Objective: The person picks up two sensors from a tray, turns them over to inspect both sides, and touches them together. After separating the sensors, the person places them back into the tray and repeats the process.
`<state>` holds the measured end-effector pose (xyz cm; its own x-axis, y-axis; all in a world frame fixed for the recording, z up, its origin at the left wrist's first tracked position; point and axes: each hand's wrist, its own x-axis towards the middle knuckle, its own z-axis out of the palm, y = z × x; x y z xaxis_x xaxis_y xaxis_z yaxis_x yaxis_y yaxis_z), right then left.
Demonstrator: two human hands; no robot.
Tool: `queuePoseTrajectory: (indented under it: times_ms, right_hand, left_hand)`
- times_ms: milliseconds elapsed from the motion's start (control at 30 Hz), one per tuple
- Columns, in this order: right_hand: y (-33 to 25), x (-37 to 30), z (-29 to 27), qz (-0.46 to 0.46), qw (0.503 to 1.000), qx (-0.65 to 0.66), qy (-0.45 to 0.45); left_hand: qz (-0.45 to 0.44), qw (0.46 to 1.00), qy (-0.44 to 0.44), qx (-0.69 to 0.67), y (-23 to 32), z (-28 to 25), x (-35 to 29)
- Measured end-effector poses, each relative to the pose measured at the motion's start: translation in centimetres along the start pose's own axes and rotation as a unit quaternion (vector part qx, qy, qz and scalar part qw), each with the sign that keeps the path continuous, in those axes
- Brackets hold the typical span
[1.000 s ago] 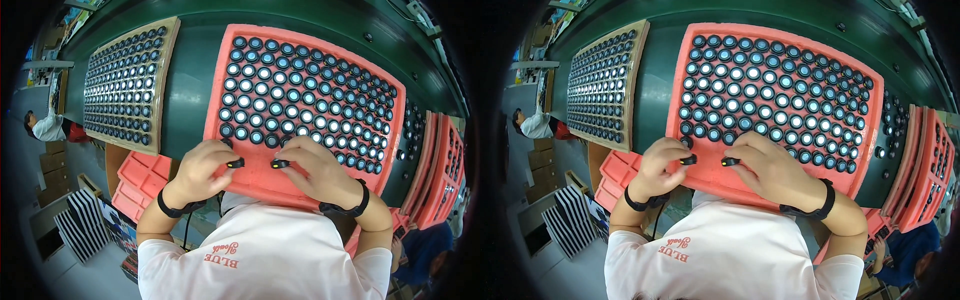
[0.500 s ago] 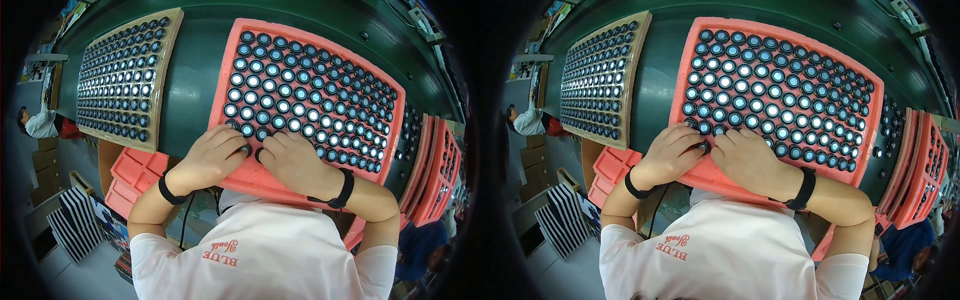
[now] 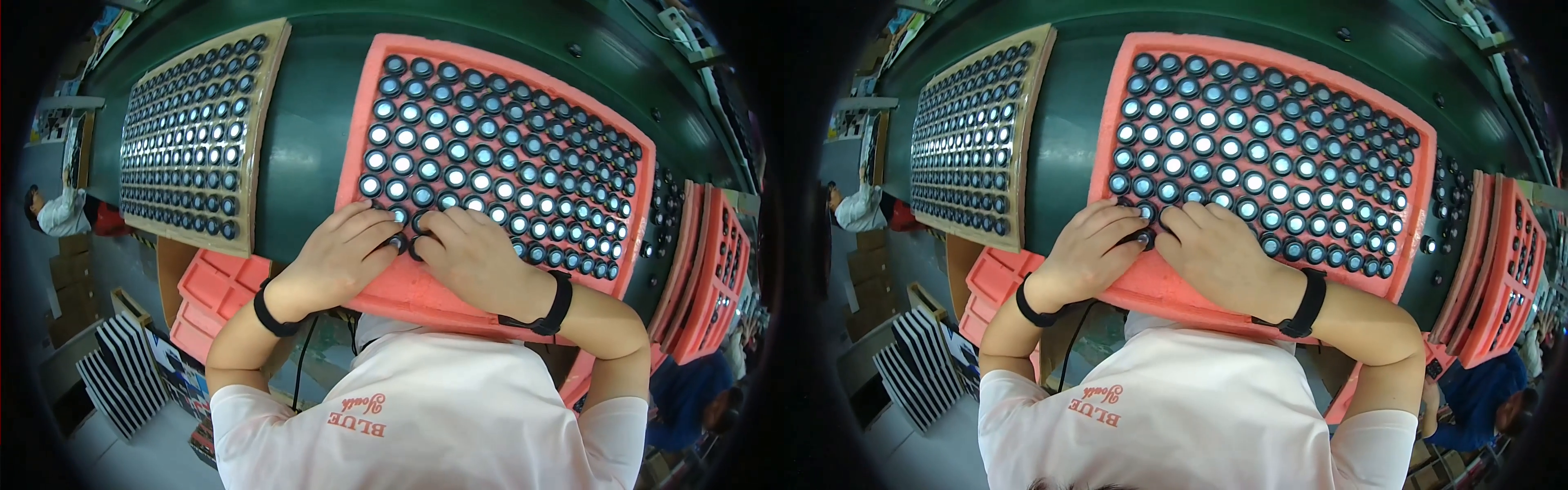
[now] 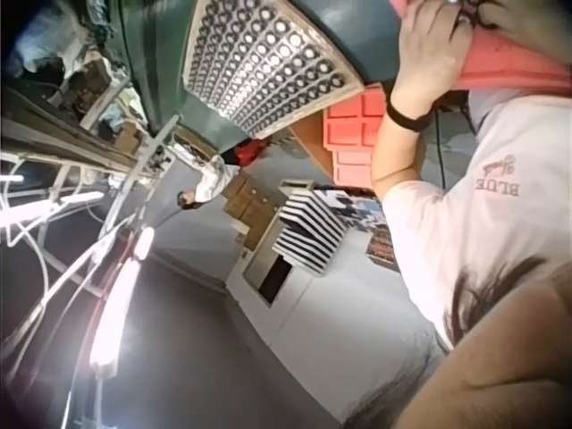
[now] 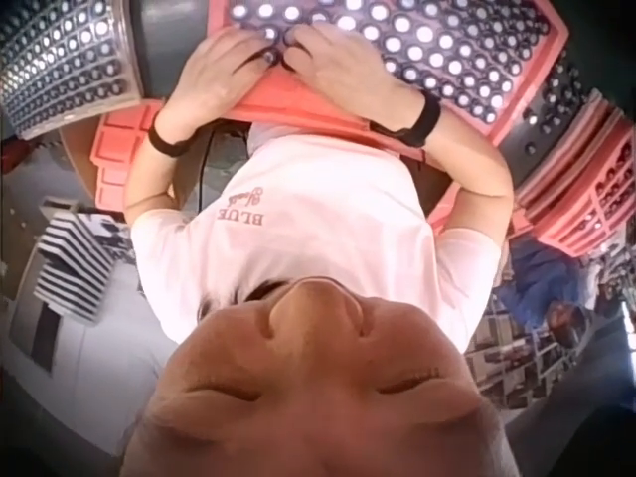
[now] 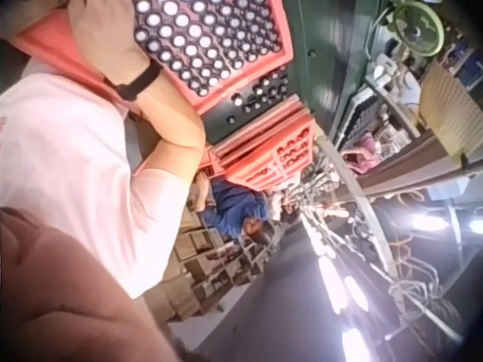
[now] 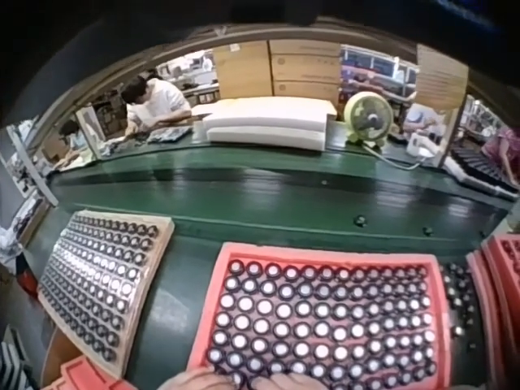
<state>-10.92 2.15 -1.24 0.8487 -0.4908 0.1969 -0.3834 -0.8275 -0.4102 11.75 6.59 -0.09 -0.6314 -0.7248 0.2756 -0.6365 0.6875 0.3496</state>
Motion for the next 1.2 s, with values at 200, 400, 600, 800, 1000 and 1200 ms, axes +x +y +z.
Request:
queuePoseTrajectory:
  times_ms: [200, 400, 600, 800, 1000, 1200]
  right_hand:
    - [0.9, -0.6, -3.7, 0.044, 0.998, 0.029, 0.032]
    - [6.3, -3.5, -10.5, 0.159, 0.982, -0.015, 0.098]
    - [16.9, -8.3, -16.3, 0.307, 0.937, -0.122, 0.117]
    - [27.0, -12.1, -20.0, 0.462, 0.87, -0.154, 0.076]
    - [31.5, -10.0, -19.1, 0.531, 0.829, -0.173, 0.035]
    - [33.2, -8.1, -18.1, 0.554, 0.814, -0.171, -0.011]
  left_hand:
    - [0.009, 0.999, -0.005, -0.043, 0.0, -3.0, 3.3]
    - [0.007, 1.0, 0.008, -0.026, -1.8, -6.1, 9.9]
    - [0.025, 0.999, 0.026, -0.023, -5.5, -6.7, 18.0]
    - [0.019, 0.996, -0.068, 0.05, -8.9, -4.3, 28.1]
    - [-0.027, 0.981, -0.152, 0.114, -12.4, 0.1, 34.5]
    - [-0.019, 0.983, -0.149, 0.109, -15.0, 4.2, 36.4]
